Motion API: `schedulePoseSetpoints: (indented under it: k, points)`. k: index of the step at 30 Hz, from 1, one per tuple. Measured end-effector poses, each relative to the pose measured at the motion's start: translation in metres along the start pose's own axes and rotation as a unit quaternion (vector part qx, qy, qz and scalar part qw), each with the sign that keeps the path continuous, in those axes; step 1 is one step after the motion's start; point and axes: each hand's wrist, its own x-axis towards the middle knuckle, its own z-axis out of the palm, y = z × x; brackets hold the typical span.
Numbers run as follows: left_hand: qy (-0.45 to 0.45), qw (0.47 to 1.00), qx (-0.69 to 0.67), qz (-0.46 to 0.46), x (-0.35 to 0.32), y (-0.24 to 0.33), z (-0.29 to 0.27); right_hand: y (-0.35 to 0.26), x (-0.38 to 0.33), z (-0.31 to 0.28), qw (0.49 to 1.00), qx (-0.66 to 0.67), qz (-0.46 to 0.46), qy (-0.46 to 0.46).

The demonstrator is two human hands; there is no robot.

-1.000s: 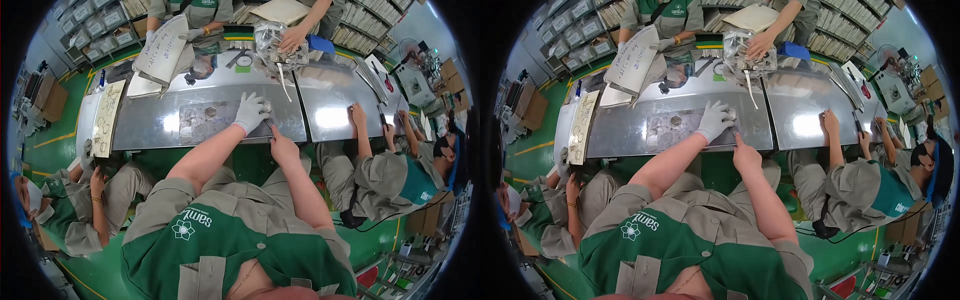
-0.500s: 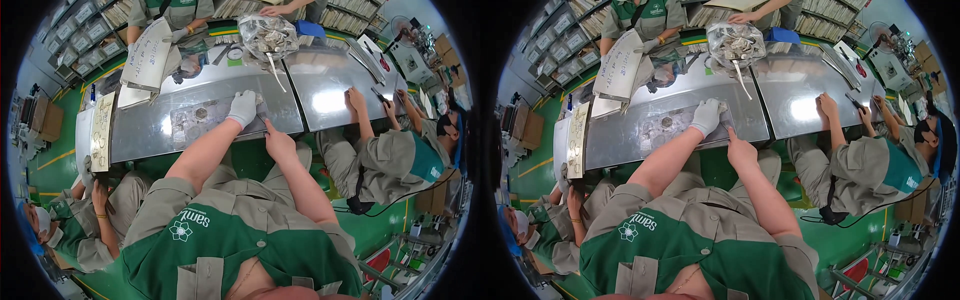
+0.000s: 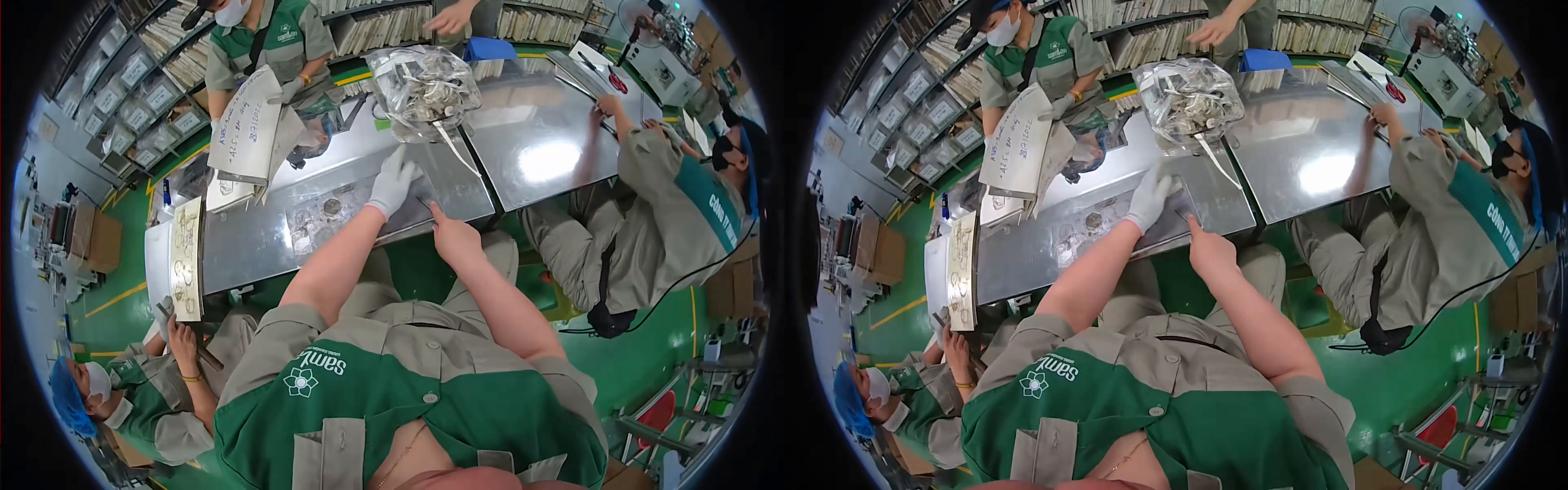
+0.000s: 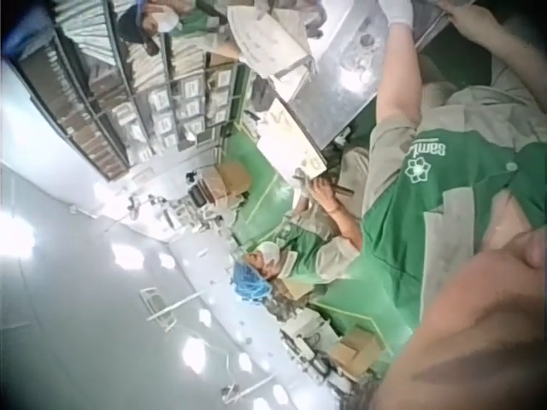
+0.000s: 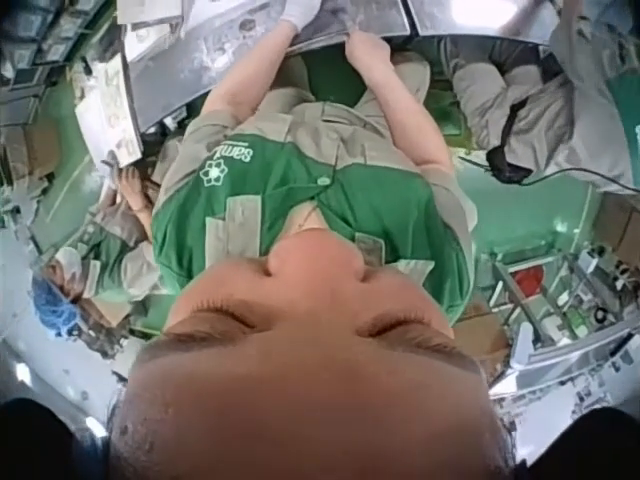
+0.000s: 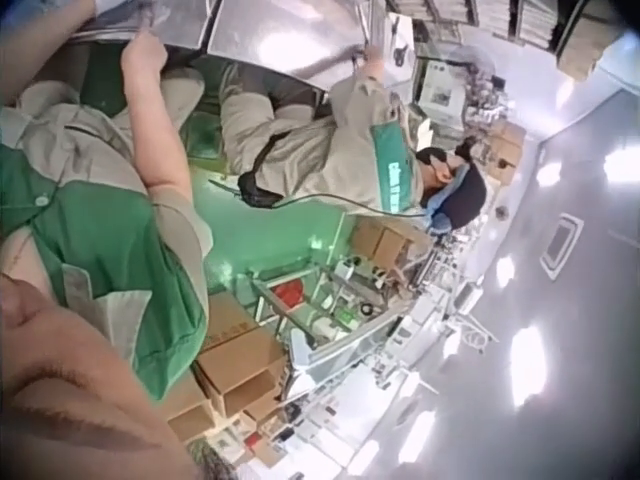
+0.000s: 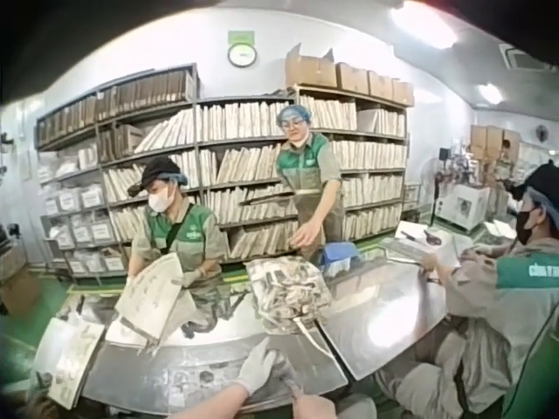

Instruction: Scraping residue or adhesive off metal sheets and stencils at a factory workbench.

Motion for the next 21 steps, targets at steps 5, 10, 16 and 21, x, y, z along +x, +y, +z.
schedulePoseSetpoints:
  k: [5, 10, 16, 21]
  points:
    - [-0.08, 0.969, 0.215, 0.091, 0.001, 0.018, 0.007, 0.007, 0.0, 0.004, 1.0, 0.01, 0.018, 0.0]
    - [-0.151, 0.953, 0.264, 0.0, 0.007, 0.018, 0.01, 0.004, 0.002, 0.002, 1.0, 0.017, 0.017, -0.012]
    - [-0.1, 0.941, 0.322, 0.021, 0.003, 0.018, 0.024, 0.006, 0.001, 0.006, 1.0, 0.021, 0.023, -0.005]
    - [-0.038, 0.94, 0.337, 0.035, 0.007, 0.006, 0.027, 0.002, 0.002, 0.003, 1.0, 0.02, 0.021, -0.008]
